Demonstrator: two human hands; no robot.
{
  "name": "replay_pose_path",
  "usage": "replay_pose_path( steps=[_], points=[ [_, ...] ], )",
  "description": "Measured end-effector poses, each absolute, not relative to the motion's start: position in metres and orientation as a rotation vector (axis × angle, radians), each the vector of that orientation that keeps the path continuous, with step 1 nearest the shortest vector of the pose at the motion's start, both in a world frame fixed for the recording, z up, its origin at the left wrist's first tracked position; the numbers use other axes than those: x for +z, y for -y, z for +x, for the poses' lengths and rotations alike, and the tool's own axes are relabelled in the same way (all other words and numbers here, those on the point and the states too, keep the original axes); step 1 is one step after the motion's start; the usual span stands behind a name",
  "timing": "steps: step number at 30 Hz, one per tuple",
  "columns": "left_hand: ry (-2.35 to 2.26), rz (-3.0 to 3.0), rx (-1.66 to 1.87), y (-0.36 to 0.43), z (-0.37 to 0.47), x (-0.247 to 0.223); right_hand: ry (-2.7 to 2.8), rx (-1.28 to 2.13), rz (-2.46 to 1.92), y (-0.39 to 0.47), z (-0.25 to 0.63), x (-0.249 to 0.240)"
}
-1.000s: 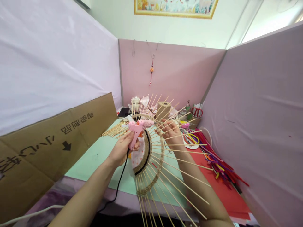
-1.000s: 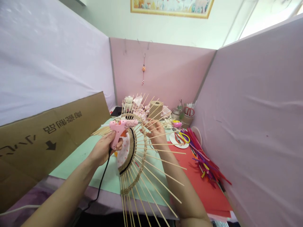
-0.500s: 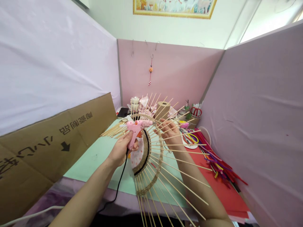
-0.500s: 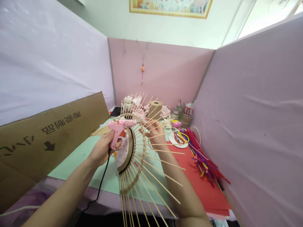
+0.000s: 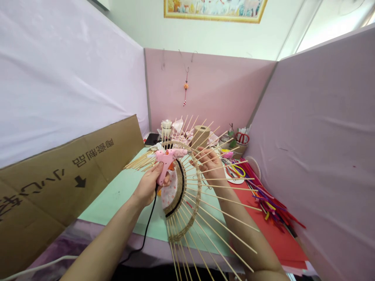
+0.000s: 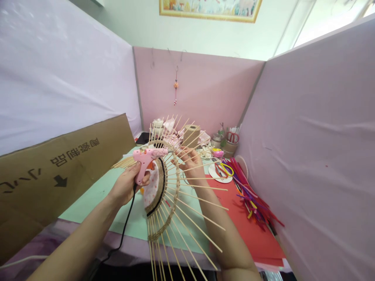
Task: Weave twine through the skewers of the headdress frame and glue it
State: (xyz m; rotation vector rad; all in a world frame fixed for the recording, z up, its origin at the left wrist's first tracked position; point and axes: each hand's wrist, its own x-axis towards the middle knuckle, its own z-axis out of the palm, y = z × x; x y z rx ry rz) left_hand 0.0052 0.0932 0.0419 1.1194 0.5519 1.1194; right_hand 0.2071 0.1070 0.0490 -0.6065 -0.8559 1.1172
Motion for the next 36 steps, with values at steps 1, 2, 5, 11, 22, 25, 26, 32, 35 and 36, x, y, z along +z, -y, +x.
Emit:
replay_pose_path(
  steps=[1,2,5,11,22,25,26,32,35,36],
  points=[
    [-0.555,1.117,1.123,-0.0932,0.0055,0.042,0.857,1.114,-0.61,-0.1072,0.2071,0.049],
    [-0.559,1.113,1.129,-0.0931,0.0058,0.0419,0.86,1.111,-0.613,-0.1072,0.2071,0.0491],
    [-0.567,1.102,1.132,-0.0931,0.006,0.0411,0.869,1.111,-0.609,-0.1069,0.2071,0.0495],
    [-0.562,1.11,1.098,-0.0942,0.0044,0.0386,0.872,1.114,-0.604,-0.1063,0.2078,0.0497],
    [-0.541,1.115,1.109,-0.0946,0.0054,0.0378,0.853,1.109,-0.619,-0.1064,0.2062,0.0493],
    [-0.546,1.114,1.104,-0.0945,0.0051,0.0374,0.846,1.112,-0.617,-0.1061,0.2064,0.0496],
    [-0.549,1.112,1.103,-0.0945,0.0051,0.0373,0.846,1.112,-0.615,-0.106,0.2066,0.0495],
    [-0.558,1.109,1.1,-0.0944,0.0055,0.0385,0.859,1.109,-0.612,-0.1058,0.2072,0.049],
    [-0.548,1.113,1.104,-0.0944,0.006,0.0391,0.868,1.105,-0.613,-0.1051,0.2068,0.0502],
    [-0.545,1.111,1.105,-0.0943,0.0061,0.0393,0.87,1.105,-0.612,-0.1048,0.2066,0.0507]
  ],
)
